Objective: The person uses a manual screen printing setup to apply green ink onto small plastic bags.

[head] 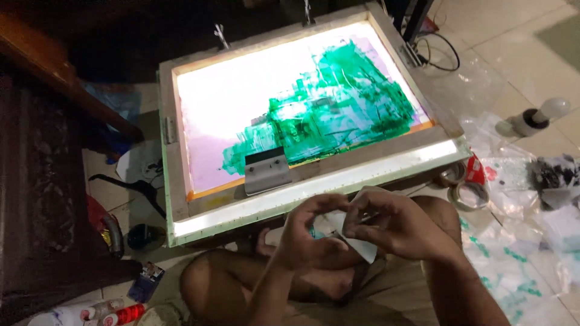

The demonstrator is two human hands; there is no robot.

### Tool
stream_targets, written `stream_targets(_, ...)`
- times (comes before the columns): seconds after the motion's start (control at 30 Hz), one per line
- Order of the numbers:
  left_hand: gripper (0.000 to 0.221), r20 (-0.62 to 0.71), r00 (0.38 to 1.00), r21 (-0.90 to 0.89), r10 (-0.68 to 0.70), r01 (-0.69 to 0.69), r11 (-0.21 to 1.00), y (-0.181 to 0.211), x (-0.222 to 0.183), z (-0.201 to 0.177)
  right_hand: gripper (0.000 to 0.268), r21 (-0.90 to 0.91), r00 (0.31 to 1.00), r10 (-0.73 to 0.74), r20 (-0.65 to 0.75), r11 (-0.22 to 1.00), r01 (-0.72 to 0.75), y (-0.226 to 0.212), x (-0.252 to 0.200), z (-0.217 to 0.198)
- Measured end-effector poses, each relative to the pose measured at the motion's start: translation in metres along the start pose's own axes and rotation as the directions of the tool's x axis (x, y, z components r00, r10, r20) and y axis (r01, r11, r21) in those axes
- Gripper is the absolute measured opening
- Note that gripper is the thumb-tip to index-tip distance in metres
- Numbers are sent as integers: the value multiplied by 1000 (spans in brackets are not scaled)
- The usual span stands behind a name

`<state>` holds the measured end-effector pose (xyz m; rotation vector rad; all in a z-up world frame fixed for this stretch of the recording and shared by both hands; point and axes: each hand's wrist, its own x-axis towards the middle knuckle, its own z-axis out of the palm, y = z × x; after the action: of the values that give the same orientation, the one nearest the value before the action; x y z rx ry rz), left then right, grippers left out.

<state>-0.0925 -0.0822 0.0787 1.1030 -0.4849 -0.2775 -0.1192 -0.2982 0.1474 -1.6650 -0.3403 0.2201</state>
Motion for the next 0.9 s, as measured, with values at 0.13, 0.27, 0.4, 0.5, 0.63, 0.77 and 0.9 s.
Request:
stream_targets(0.13,50,81,992,-19,-95,97,995,-37,11,-10,12,-303,986,-156,-57,944,132,-20,8,-1)
stream_targets(0.27,17,-123,986,172,-117,137,975,-45,9,0,12,-368,968,-247,-51,905,212,-25,12,-5)
stream_targets(0.4,18,-156,952,104,-262,280,954,-22,8,15,15,-363,973,-227,-52,911,193,-30,13,-3)
stream_targets(0.5,19,-195,915,193,-353,388,901,-17,0,14,15,-397,970,-239,-43,895,203,-33,12,-5)
stream_targets(0.63,24,-183,934,360,-307,355,863,-66,-23,-12,20,-340,960,-270,-77,912,229,-36,9,-13)
stream_targets(0.77,26,-135,908,843,-397,316,436,-111,-58,-50,28,-260,942,-308,-136,928,267,-34,6,-22)
stream_targets(0.9,37,-124,959,958,-255,183,223,-173,-98,-103,24,-328,949,-249,-191,928,177,-34,4,-23)
